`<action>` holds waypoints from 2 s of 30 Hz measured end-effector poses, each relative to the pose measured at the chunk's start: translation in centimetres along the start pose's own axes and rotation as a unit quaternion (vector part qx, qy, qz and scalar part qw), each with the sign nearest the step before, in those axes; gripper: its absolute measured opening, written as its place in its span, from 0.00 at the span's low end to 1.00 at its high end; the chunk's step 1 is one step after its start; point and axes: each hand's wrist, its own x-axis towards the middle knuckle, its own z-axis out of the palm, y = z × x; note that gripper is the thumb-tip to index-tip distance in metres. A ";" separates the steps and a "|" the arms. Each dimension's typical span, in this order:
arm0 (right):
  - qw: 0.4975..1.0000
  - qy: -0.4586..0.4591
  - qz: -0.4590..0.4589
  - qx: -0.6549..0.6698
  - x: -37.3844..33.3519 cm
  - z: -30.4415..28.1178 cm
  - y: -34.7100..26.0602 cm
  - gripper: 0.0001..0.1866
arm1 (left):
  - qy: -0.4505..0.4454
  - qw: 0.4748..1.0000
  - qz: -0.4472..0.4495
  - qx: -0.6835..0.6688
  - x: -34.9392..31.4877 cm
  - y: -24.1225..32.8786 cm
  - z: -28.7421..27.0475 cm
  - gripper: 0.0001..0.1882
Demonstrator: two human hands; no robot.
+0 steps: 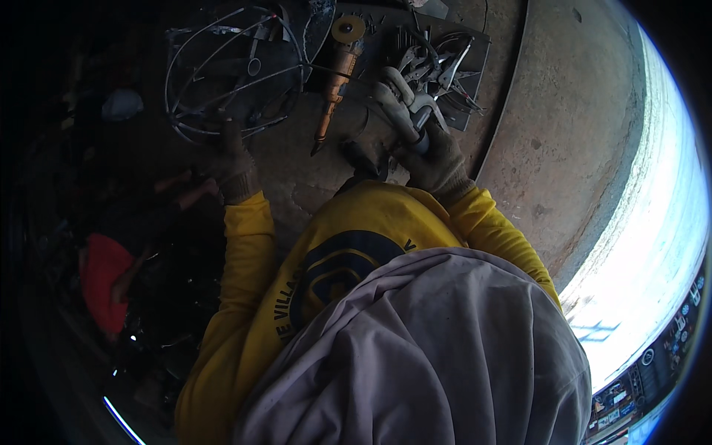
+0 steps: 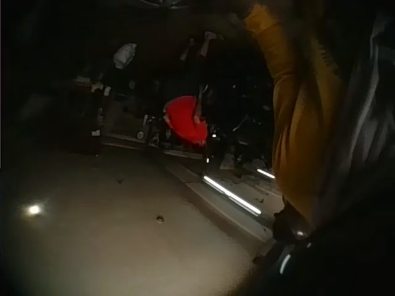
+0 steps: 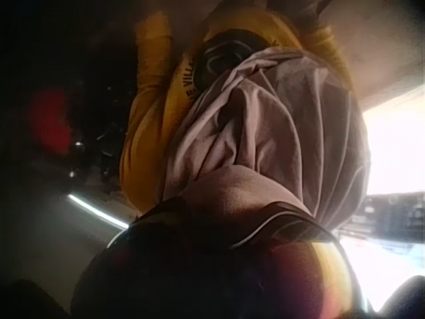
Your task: The person welds metal rods onto a circular frame. They use a welding electrode holder to join the pieces and tap the structure with a hammer.
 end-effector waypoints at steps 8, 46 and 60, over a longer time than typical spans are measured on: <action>1.000 0.008 -0.018 0.017 -0.1 -0.1 0.0 0.26 | -0.031 0.989 -0.086 -0.120 0.1 1.0 -0.5 0.40; 0.997 -0.010 -0.066 -0.028 0.2 -0.5 0.2 0.22 | -0.065 0.981 -0.160 -0.093 -2.7 -1.6 1.0 0.38; 0.999 0.019 -0.029 -0.011 -0.2 0.3 0.8 0.27 | -0.066 0.998 0.010 0.007 -1.6 -1.4 0.5 0.17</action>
